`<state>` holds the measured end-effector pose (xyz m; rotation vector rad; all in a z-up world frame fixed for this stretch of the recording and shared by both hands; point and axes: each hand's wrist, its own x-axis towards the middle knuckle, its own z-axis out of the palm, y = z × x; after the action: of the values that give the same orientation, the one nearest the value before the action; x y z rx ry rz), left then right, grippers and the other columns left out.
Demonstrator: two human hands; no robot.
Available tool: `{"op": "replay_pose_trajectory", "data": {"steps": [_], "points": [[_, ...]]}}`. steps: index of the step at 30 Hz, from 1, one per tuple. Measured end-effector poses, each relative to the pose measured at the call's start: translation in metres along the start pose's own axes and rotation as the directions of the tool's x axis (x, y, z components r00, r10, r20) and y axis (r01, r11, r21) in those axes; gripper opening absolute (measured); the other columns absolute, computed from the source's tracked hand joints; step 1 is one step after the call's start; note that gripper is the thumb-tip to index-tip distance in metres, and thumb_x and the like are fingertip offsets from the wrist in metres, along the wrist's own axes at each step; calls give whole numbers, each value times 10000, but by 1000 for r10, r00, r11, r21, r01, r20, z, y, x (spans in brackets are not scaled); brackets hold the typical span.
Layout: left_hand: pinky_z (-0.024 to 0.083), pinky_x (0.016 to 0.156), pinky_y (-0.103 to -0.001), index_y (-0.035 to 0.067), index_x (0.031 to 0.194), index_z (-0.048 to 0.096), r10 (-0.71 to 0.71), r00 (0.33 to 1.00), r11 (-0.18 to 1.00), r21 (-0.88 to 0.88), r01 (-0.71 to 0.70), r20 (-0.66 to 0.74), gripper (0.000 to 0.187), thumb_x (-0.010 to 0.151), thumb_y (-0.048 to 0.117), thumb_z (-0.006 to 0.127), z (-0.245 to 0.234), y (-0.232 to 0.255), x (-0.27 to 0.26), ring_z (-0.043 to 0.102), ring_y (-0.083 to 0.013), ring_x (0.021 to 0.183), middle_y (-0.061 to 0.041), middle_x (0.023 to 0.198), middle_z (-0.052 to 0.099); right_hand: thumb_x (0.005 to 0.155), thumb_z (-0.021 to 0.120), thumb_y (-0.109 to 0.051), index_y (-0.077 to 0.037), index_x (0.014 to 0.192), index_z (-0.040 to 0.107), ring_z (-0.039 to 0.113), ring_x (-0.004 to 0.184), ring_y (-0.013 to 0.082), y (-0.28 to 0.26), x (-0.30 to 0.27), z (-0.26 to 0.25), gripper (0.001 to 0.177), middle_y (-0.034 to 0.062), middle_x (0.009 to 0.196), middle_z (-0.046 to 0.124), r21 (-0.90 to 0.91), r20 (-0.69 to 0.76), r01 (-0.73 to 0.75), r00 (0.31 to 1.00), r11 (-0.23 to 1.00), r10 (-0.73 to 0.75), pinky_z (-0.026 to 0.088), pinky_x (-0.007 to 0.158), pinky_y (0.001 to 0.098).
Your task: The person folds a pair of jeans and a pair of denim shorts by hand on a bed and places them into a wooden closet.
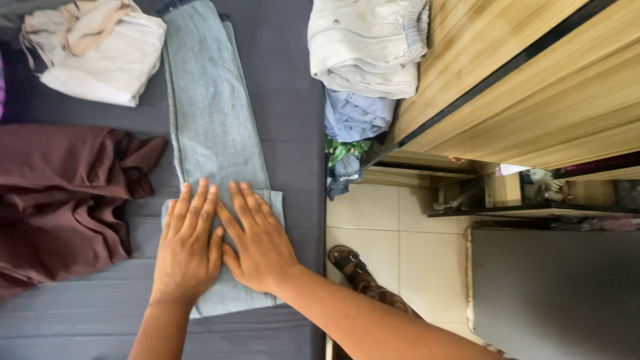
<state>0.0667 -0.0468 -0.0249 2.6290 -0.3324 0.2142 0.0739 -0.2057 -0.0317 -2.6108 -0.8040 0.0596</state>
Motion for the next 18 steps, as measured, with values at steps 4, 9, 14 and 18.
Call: {"op": "replay_pose_trajectory", "data": {"steps": [4, 9, 14, 18], "points": [[208, 1188, -568, 102, 1554, 369, -11, 997, 1000, 12, 10, 77, 687, 911, 296, 515, 1, -14, 8, 227, -365, 1524, -139, 1639, 322, 980, 514, -389, -88, 1626, 270, 165, 1570, 396, -3, 5, 0, 754, 270, 1671, 202, 26, -26, -83, 996, 996, 83, 131, 1274, 480], [184, 1192, -599, 93, 1566, 342, -19, 998, 999, 35, 17, 61, 742, 909, 381, 530, 5, -17, 6, 229, -361, 1522, -153, 1647, 287, 982, 523, -430, -63, 1642, 246, 146, 1595, 409, 2, 1, 7, 804, 273, 1692, 182, -34, -27, -47, 999, 998, 46, 122, 1301, 493], [190, 1222, -600, 85, 1575, 353, 5, 999, 999, 32, -7, 48, 714, 938, 360, 519, 6, -19, 2, 235, -358, 1547, -137, 1659, 310, 884, 596, -650, -12, 1603, 241, 104, 1584, 514, 13, -11, -8, 1025, 359, 1668, 155, 105, 4, 160, 987, 981, -162, 79, 1301, 604], [194, 1212, -605, 100, 1568, 386, 13, 999, 993, 114, -18, 51, 700, 932, 356, 527, 7, -15, -1, 256, -364, 1525, -149, 1615, 361, 676, 673, -777, 70, 1551, 242, 94, 1536, 541, -5, -19, -27, 1292, 405, 1612, 145, -40, 179, 227, 960, 973, -217, 55, 1223, 692]]}}
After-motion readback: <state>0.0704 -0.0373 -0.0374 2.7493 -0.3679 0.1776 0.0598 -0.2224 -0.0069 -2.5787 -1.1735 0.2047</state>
